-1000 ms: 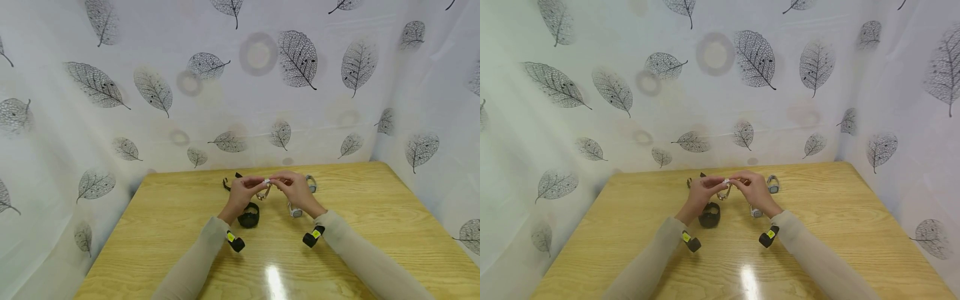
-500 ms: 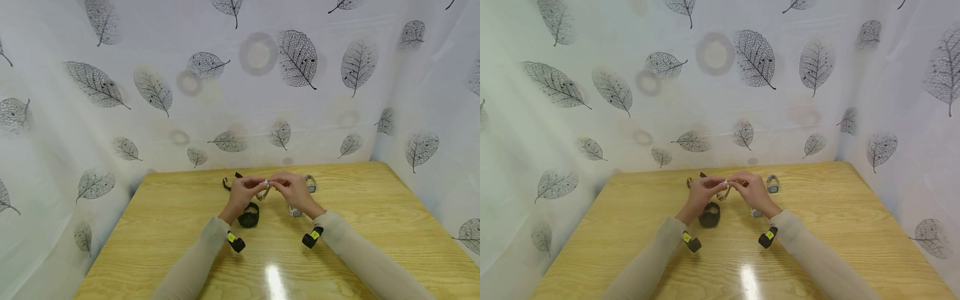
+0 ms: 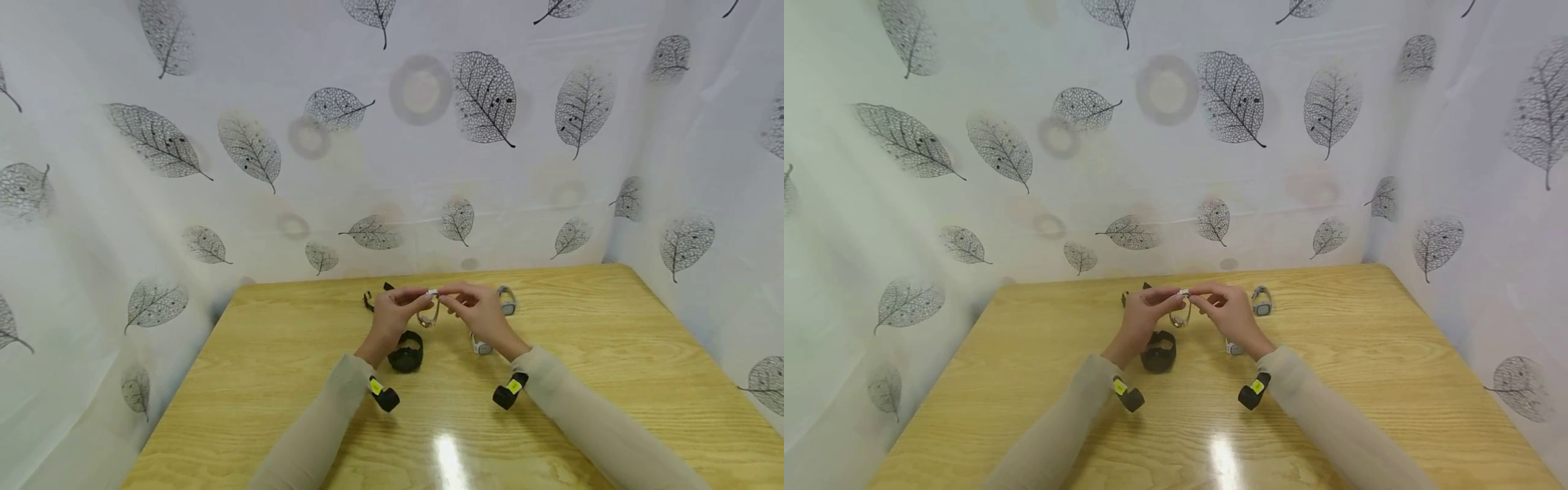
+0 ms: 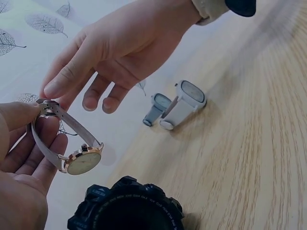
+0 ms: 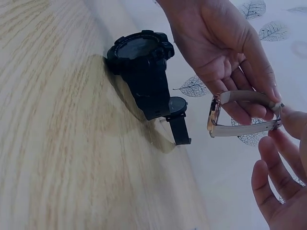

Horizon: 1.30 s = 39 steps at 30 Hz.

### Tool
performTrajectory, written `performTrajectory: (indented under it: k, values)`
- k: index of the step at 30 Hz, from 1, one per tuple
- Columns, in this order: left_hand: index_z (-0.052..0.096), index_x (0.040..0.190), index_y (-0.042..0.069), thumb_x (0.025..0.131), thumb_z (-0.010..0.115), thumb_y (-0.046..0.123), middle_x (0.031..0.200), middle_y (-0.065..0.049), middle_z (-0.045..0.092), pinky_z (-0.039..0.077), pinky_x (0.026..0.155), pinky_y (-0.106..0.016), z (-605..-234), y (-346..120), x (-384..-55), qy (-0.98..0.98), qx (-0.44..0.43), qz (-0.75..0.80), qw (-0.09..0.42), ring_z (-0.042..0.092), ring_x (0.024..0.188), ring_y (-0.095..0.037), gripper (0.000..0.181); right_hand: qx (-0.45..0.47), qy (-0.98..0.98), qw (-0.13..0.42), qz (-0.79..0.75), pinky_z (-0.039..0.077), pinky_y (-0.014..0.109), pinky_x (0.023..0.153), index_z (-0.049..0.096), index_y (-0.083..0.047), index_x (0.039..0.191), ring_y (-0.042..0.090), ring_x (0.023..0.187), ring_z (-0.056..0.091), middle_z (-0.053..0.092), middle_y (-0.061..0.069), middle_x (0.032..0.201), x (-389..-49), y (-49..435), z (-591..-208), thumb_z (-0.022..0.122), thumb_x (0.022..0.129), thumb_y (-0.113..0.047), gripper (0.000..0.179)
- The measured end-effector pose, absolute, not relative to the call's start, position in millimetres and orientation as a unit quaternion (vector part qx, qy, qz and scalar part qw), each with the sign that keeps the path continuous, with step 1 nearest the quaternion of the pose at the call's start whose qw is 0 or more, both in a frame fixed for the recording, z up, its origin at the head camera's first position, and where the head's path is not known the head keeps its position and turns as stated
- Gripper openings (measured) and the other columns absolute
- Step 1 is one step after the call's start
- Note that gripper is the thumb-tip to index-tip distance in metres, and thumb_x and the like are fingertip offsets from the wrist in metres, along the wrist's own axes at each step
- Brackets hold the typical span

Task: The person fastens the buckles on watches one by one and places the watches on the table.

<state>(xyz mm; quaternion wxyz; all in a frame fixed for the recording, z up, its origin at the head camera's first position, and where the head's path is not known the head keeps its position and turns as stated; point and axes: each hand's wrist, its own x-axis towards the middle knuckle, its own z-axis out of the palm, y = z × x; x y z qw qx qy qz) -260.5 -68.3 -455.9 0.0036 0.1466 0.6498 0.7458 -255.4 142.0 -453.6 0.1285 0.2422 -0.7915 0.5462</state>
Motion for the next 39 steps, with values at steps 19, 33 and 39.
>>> performTrajectory:
  k: [19, 33, 39]
  values:
    - [0.074, 0.118, -0.003, 0.094, 0.078, 0.020, 0.108, -0.020, 0.075, 0.058, 0.095, -0.044, -452.8, -63.0, -261.1, 0.614, 0.120, 0.780, 0.012, 0.071, 0.105, -0.041, 0.033, 0.249, -0.791, 0.128, 0.544, 0.056, 0.029, 0.060, 0.070, 0.001, 0.127, 0.019, 0.073, 0.067, 0.073, 0.019, 0.108, -232.9, 132.4, -426.2, 0.066, 0.100, -0.004, 0.027]
    - [0.072, 0.116, -0.007, 0.096, 0.074, 0.009, 0.103, -0.013, 0.075, 0.058, 0.096, -0.042, -438.3, -60.9, -264.4, 0.532, 0.051, 0.845, 0.008, 0.074, 0.088, -0.020, 0.025, 0.253, -0.775, 0.119, 0.568, 0.063, 0.041, 0.070, 0.071, -0.006, 0.130, 0.039, 0.088, 0.072, 0.074, 0.017, 0.114, -254.9, 134.8, -462.7, 0.068, 0.101, -0.008, 0.030]
    - [0.072, 0.115, -0.007, 0.096, 0.074, 0.008, 0.104, -0.015, 0.075, 0.058, 0.096, -0.043, -439.7, -61.0, -265.7, 0.533, 0.053, 0.844, 0.014, 0.074, 0.089, -0.021, 0.025, 0.252, -0.765, 0.109, 0.582, 0.062, 0.049, 0.072, 0.070, -0.002, 0.130, 0.035, 0.087, 0.073, 0.073, 0.024, 0.110, -255.7, 133.9, -462.3, 0.068, 0.100, -0.007, 0.030]
